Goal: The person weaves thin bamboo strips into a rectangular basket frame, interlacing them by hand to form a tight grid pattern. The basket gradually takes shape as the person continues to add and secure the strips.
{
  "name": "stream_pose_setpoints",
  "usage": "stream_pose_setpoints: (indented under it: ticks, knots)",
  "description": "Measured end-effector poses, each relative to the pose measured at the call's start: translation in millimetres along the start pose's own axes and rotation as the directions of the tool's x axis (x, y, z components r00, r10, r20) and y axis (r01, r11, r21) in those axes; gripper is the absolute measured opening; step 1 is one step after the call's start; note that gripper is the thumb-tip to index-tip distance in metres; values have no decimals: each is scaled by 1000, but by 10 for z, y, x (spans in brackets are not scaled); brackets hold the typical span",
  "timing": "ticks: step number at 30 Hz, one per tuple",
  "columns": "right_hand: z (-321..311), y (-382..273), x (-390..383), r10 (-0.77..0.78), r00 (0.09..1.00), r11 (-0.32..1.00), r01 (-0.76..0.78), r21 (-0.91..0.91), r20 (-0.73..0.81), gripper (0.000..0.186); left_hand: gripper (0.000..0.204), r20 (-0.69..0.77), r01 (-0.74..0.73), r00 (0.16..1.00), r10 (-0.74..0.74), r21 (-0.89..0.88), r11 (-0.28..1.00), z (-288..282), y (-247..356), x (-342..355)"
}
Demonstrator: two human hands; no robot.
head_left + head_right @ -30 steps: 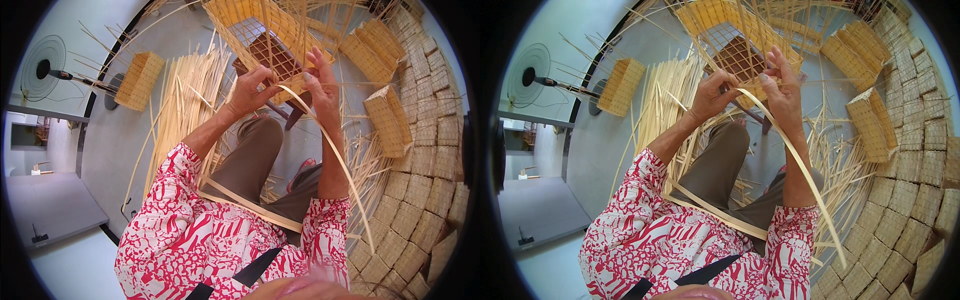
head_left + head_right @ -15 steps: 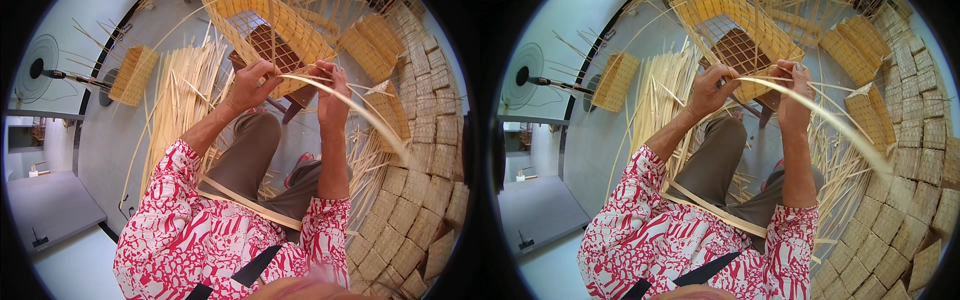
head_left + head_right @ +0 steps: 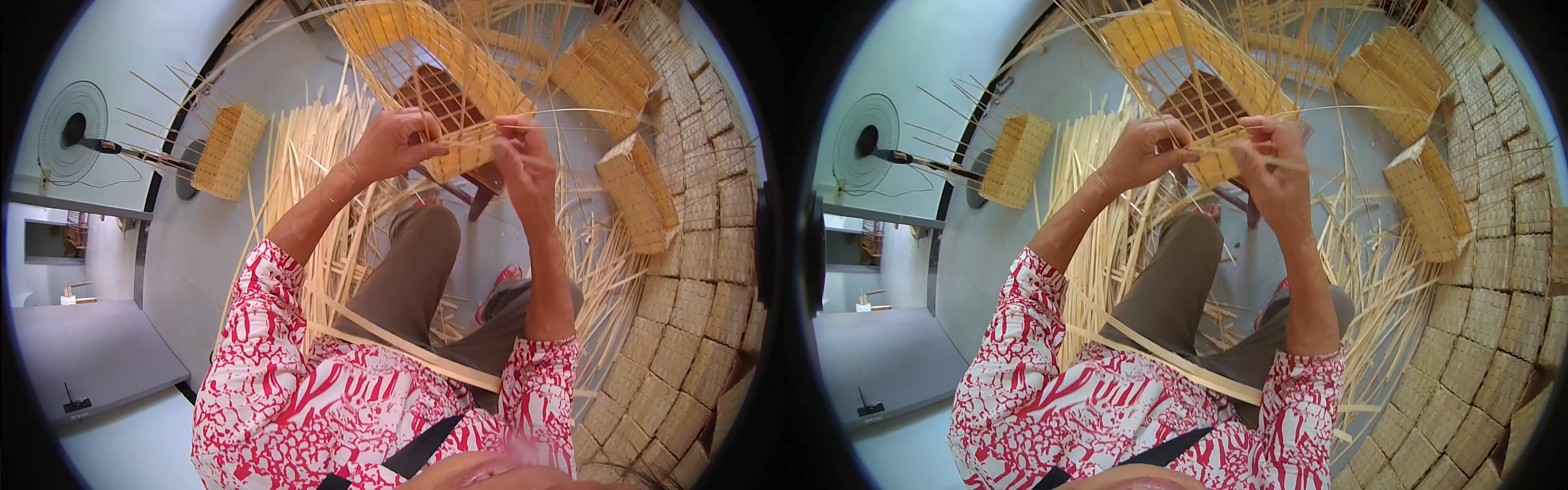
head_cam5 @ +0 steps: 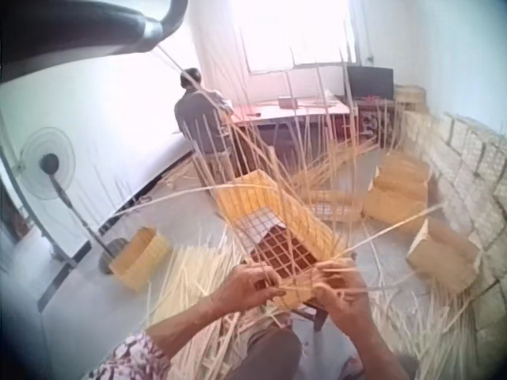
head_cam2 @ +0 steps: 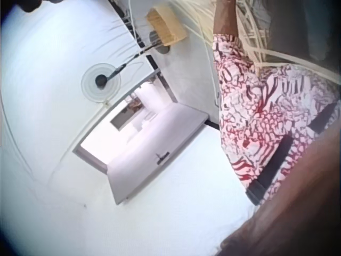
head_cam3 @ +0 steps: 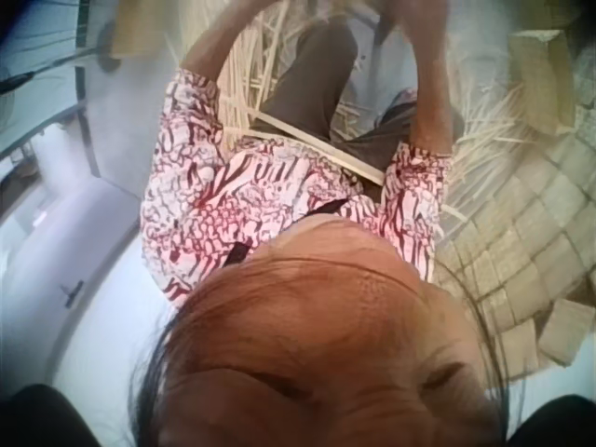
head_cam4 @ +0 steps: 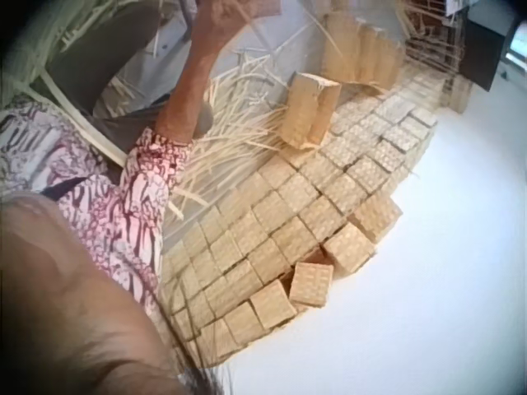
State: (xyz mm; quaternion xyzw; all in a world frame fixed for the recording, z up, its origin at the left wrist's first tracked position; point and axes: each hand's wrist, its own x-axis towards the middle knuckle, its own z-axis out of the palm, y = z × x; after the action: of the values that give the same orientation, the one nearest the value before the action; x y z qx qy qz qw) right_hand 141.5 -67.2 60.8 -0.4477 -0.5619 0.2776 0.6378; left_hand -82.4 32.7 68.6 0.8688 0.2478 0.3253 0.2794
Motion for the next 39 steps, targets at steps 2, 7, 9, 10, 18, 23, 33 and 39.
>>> stream_pose_setpoints:
  ticks: [2, 7, 9, 10, 18, 23, 33, 39]
  knots:
    - [16, 13, 33, -120, 991, 987, 126, -96, 62, 56, 17, 141, 69, 987, -77, 56, 996, -174, 22, 92]
    - [-134, 289, -116, 357, 931, 880, -361, 307, 71, 44, 17, 321, 206, 919, -230, 109, 973, -439, -152, 111]
    - [-212, 504, -105, 554, 832, 763, -490, 421, -37, 38, 16, 317, 170, 928, -195, 108, 980, -527, -246, 42]
    - [-215, 544, -104, 527, 849, 760, -450, 468, -40, 35, 16, 322, 170, 925, -200, 118, 978, -589, -241, 20]
    - [-140, 719, -20, 331, 936, 785, -201, 586, -122, 21, 19, 306, 184, 935, -181, 19, 983, -704, -438, -156]
    - [-130, 1120, -119, 515, 852, 681, -337, 651, -97, 18, 15, 346, 170, 914, -210, 144, 975, -761, -379, -118]
    - [1, 868, -88, 531, 847, 656, -410, 633, -2, 21, 89, -543, 225, 822, -171, 34, 974, -108, -382, -659]
    - [18, 820, -220, 494, 870, 680, -382, 626, -6, 22, 66, -637, -22, 603, -480, -615, 788, 389, -430, -221]
